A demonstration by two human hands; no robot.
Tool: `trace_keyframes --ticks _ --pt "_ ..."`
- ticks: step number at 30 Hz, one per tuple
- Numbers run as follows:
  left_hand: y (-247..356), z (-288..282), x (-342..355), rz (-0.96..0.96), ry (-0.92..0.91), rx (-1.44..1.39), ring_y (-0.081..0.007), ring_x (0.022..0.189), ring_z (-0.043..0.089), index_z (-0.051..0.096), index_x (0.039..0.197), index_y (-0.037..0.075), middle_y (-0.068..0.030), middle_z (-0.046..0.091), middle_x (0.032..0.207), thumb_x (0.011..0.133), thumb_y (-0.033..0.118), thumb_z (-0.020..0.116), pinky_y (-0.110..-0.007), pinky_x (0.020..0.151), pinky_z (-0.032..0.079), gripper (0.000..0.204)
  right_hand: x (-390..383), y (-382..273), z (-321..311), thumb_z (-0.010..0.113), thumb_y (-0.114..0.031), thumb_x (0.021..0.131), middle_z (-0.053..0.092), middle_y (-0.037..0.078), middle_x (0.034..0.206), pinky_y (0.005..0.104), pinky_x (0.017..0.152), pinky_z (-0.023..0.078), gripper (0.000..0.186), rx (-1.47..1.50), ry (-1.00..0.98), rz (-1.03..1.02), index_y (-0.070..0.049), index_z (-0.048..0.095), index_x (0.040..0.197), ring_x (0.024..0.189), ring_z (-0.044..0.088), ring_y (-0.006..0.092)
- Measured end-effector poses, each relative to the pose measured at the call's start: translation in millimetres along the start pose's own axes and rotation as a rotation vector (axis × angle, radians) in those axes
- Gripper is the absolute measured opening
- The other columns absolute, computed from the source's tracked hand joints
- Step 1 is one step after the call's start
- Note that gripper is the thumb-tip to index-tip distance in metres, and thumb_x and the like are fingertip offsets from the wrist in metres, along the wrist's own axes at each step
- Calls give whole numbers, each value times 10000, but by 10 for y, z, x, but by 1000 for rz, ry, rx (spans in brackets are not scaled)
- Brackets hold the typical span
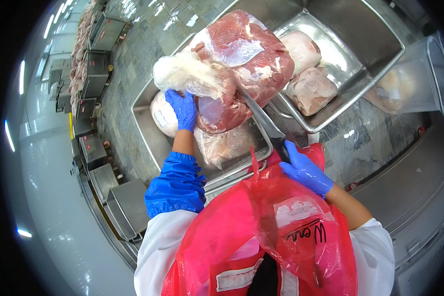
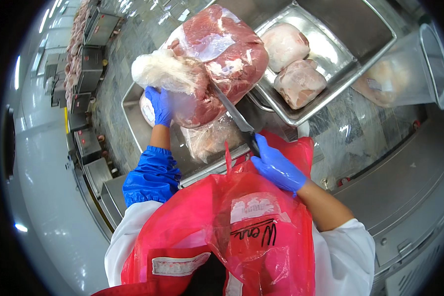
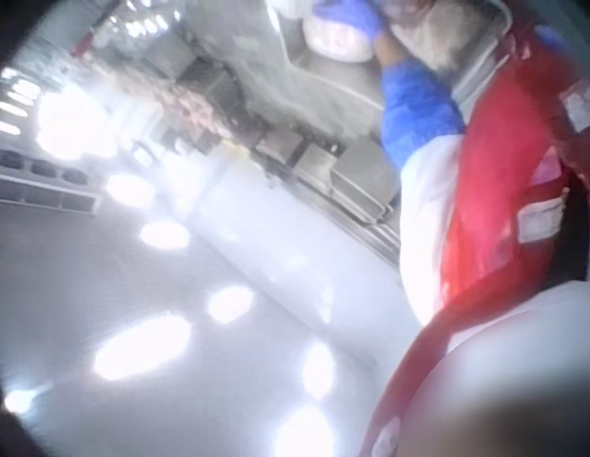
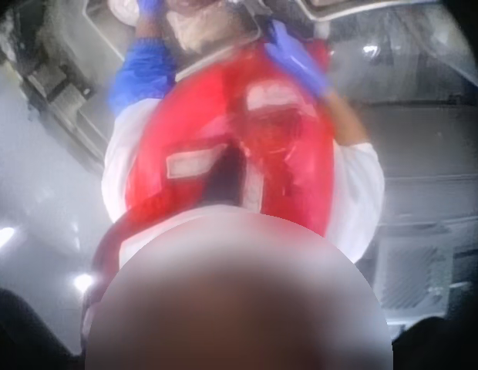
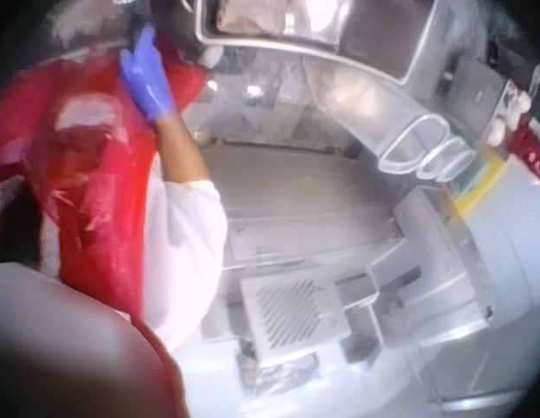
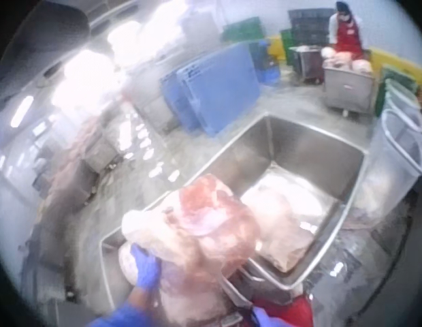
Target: The person unwraps a large piece of raw meat from plastic packaging in a sink and uses a knife to trim fat and separate sections of the meat. The trimmed pieces are placed into a metal tray.
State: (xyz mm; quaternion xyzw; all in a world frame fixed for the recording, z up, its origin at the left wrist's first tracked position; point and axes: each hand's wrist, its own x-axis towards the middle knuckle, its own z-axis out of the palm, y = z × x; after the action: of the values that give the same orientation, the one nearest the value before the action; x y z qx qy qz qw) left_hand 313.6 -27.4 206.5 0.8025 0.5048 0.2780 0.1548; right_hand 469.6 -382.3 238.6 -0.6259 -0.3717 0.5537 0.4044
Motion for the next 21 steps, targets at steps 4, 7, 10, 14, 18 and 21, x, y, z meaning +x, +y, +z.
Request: trace_keyframes --ticks 4,7,10,14,18,21 --pt "6 -45 26 66 -1 35 -380 992 374 409 1032 -84 -259 402 1037 738 258 609 -447 887 303 493 218 45 429 467 -126 819 532 333 849 446 656 441 555 -13 93 79 50 207 1277 791 558 424" --pt "-92 -7 67 112 48 10 -386 980 384 420 1019 -81 -266 407 1037 722 256 616 -453 882 309 490 487 613 936 460 -94 787 539 334 904 423 605 465 574 -371 419 -275 119 224 1264 691 577 377" --pt "-94 18 39 79 35 42 -399 978 393 421 1021 -83 -276 409 1035 706 285 625 -466 879 315 526 539 734 955 423 -47 773 545 296 887 418 571 471 580 -685 433 -176 149 205 1273 627 575 342" --pt "-166 176 -48 -25 107 103 -422 991 393 432 1011 -83 -292 407 1049 675 333 640 -484 880 318 574 186 -27 241 384 -51 808 553 263 858 427 624 473 524 -795 285 -8 62 237 1298 724 576 373" --pt "-137 141 -69 -62 124 130 -439 1037 373 427 1042 -80 -309 391 1103 658 354 642 -497 909 299 618 224 -1154 -797 448 -124 816 592 208 857 414 657 475 449 -1092 100 -8 -88 371 1257 796 595 362" --pt "-30 91 -98 -79 144 44 -440 1127 314 426 1089 -65 -309 363 1174 653 353 645 -501 959 239 643 415 -1821 -1174 535 -170 787 598 192 795 425 638 468 378 -1309 -8 -4 -121 467 1155 770 593 356"
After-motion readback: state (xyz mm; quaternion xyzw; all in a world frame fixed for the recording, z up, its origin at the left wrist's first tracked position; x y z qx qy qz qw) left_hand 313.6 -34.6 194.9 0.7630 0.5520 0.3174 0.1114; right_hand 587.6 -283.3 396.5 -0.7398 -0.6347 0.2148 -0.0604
